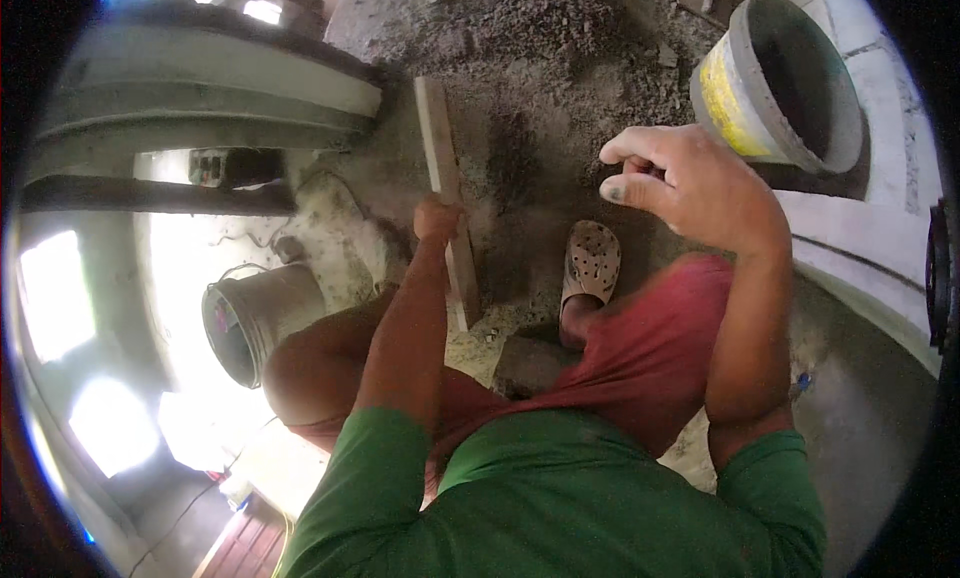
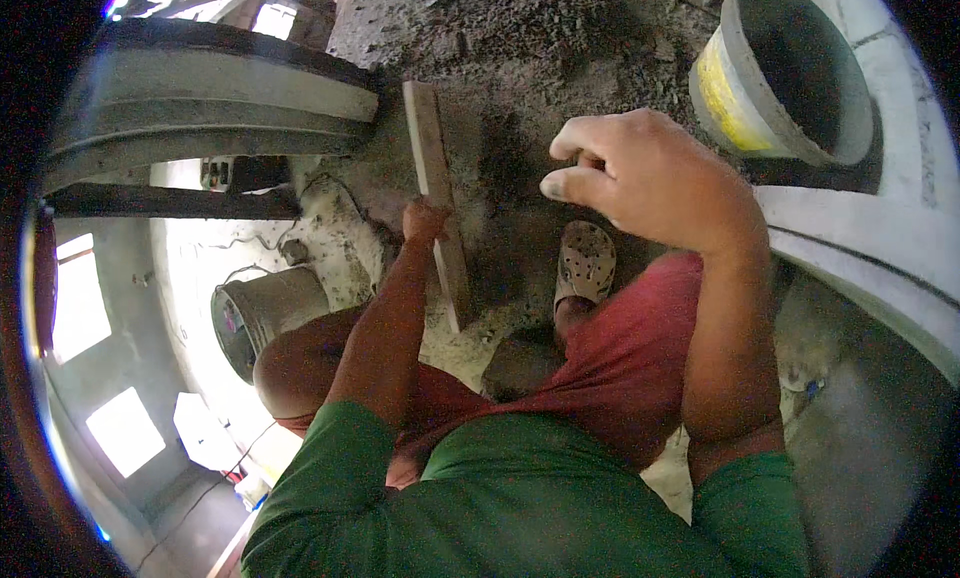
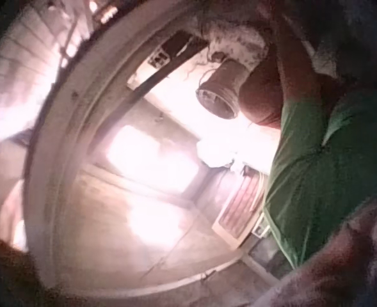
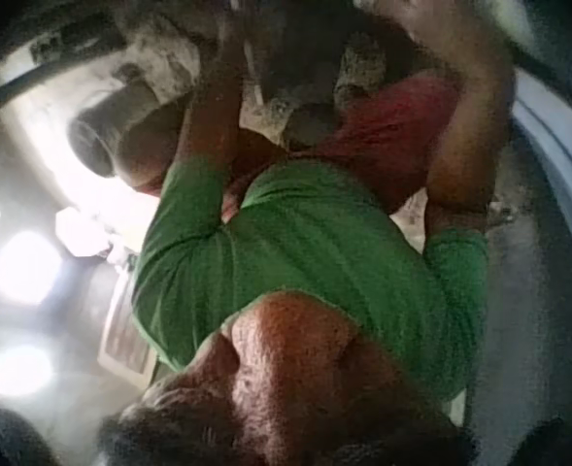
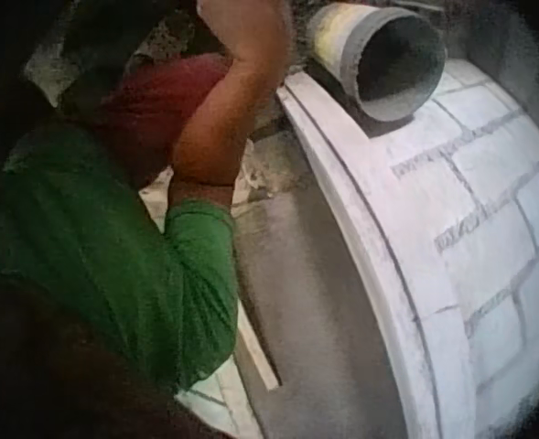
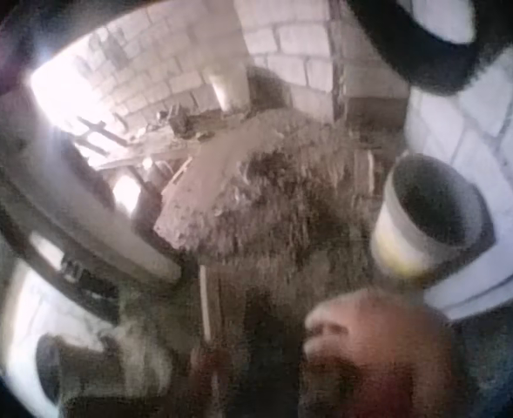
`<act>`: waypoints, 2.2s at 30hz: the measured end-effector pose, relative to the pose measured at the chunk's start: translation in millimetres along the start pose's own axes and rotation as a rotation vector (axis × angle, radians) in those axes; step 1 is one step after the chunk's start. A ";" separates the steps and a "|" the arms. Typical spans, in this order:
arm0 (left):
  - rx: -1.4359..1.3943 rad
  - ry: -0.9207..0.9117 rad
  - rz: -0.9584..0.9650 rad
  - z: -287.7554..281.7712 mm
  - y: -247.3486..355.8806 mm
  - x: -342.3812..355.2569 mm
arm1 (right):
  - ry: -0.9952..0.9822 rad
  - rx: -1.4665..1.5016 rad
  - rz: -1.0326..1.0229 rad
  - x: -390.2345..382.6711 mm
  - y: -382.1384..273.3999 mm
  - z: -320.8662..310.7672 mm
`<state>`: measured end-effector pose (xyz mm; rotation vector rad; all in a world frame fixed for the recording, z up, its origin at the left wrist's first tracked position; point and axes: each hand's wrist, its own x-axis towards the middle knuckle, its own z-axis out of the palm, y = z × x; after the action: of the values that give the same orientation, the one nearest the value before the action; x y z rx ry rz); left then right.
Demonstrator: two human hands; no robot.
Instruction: The person levels wet concrete on the ground using a wooden board, then smooths the surface with a trowel and applies water from a bottle.
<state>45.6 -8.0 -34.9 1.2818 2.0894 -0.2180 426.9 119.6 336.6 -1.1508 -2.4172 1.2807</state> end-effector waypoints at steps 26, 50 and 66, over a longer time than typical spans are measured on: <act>0.033 0.429 0.155 -50.0 -31.9 72.2 | 0.215 0.080 0.216 -36.9 -23.3 36.7; -0.097 0.317 0.137 77.6 173.5 -32.7 | 0.139 0.040 0.438 -29.1 5.3 27.4; -0.123 0.663 -0.066 -45.9 -39.0 118.9 | 0.132 0.078 0.320 -29.4 -5.6 35.2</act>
<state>-43.1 80.3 -80.7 1.3276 2.6424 0.3533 427.3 74.9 324.9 -1.5932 -2.1314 1.3216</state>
